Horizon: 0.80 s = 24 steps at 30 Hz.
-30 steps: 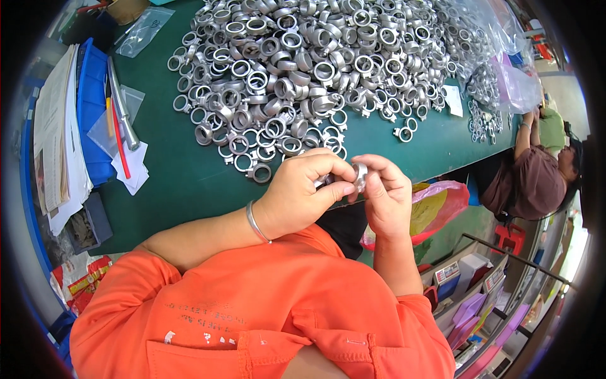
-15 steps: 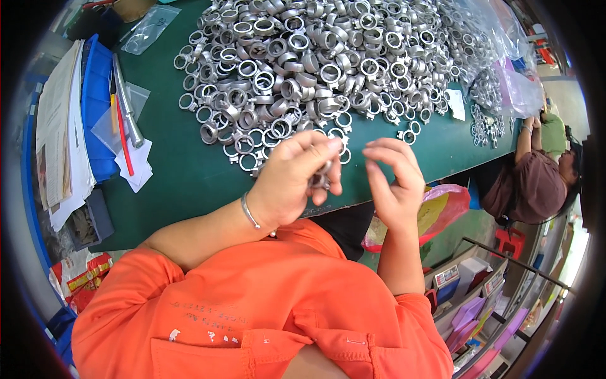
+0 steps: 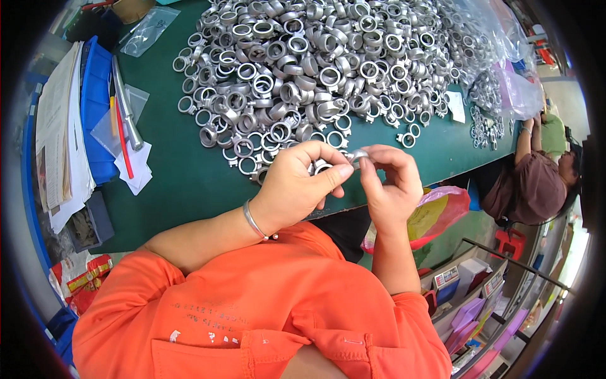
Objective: The person picks up small metal ring-shaped parts from a large pile, checks each one by hand, and places some into a pink bag under the table.
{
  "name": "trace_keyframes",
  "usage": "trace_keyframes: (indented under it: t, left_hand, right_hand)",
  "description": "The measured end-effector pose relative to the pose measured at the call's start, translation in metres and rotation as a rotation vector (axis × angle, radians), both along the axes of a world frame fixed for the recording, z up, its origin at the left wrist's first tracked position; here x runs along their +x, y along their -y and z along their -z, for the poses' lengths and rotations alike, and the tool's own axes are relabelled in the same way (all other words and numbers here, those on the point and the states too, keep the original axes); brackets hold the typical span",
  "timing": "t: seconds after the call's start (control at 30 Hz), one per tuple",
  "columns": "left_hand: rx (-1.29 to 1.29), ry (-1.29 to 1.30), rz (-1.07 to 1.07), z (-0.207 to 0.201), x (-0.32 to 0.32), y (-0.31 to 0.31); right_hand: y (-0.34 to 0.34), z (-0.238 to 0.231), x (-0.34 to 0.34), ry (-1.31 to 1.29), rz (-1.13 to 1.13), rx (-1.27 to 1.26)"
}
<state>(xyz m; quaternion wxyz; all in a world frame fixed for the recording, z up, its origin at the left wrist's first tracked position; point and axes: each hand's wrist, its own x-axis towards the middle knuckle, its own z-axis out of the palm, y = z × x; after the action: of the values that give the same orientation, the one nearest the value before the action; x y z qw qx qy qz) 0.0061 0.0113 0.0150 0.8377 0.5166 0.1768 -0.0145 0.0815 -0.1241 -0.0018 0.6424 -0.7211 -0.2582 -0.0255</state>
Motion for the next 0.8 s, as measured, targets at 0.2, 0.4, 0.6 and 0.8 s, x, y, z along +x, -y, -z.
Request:
trace_keyframes:
  t: [0.2, 0.4, 0.6, 0.8]
  left_hand:
    - [-0.111, -0.038, 0.045, 0.001, 0.000, -0.001]
    - [-0.042, -0.020, 0.093, 0.001, -0.002, -0.003]
    - [0.410, 0.367, -0.028, 0.010, -0.001, 0.001]
    - [0.403, 0.236, -0.067, 0.005, -0.003, 0.007]
  right_hand:
    - [0.008, -0.001, 0.000, 0.308, -0.109, 0.039]
    - [0.009, -0.004, -0.002, 0.501, -0.159, -0.062]
    - [0.012, -0.008, -0.005, -0.407, -0.152, 0.150]
    - [0.008, -0.012, -0.006, -0.544, -0.346, 0.352]
